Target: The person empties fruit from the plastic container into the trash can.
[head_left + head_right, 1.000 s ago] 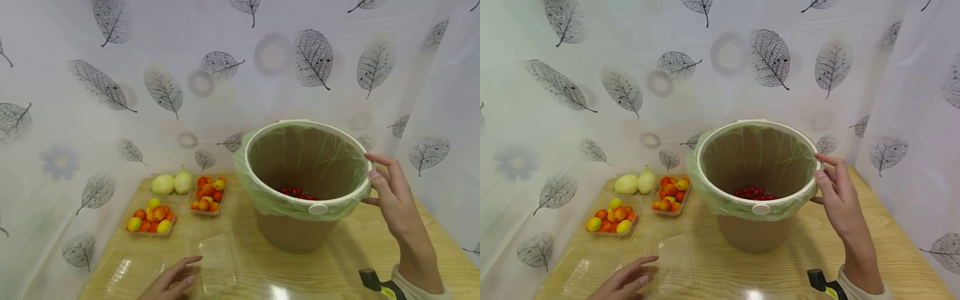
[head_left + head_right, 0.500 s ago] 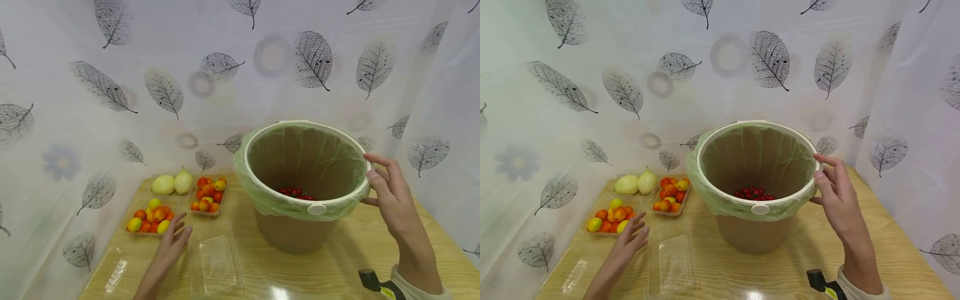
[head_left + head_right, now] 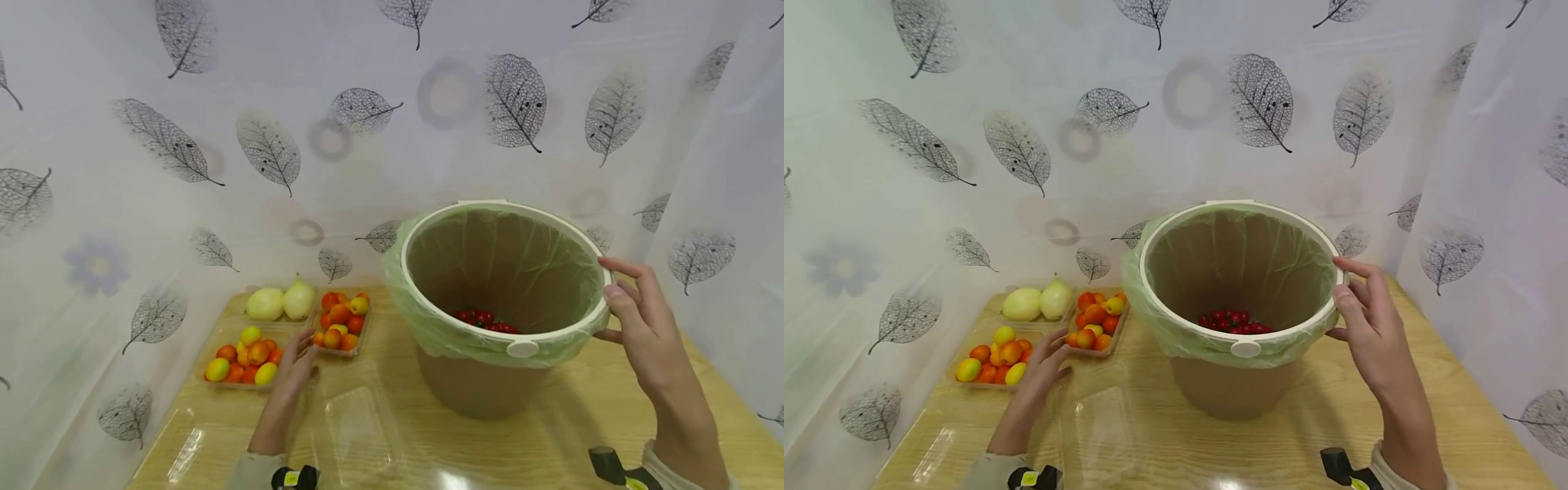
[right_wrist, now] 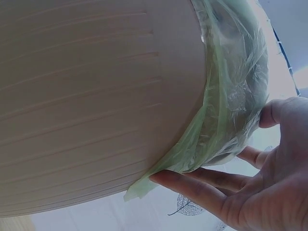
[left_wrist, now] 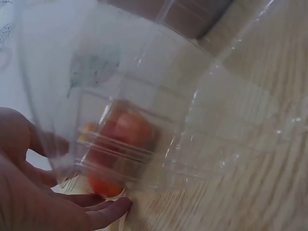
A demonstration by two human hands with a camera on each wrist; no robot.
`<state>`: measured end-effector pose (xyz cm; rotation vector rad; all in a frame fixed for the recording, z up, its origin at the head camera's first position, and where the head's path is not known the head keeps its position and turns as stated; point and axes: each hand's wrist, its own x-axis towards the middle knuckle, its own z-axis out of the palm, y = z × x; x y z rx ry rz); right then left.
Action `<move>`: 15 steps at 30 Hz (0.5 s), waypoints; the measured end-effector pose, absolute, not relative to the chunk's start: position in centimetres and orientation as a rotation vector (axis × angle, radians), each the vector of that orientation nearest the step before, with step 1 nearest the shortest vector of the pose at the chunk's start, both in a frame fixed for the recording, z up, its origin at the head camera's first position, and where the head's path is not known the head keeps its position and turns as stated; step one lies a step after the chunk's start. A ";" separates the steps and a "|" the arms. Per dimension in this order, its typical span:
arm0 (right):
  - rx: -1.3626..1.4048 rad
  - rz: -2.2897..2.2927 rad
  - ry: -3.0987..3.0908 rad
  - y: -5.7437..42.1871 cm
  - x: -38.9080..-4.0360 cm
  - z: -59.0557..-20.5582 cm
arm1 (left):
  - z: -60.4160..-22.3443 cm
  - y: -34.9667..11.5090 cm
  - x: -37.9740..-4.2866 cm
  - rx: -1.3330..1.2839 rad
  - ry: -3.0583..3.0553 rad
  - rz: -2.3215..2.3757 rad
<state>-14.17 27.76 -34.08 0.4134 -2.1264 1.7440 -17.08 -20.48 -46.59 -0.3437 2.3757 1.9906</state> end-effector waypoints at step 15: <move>0.400 1.743 -2.128 27.7 -14.1 -34.1 | -47.6 -20.0 -19.3 -0.322 2.415 2.030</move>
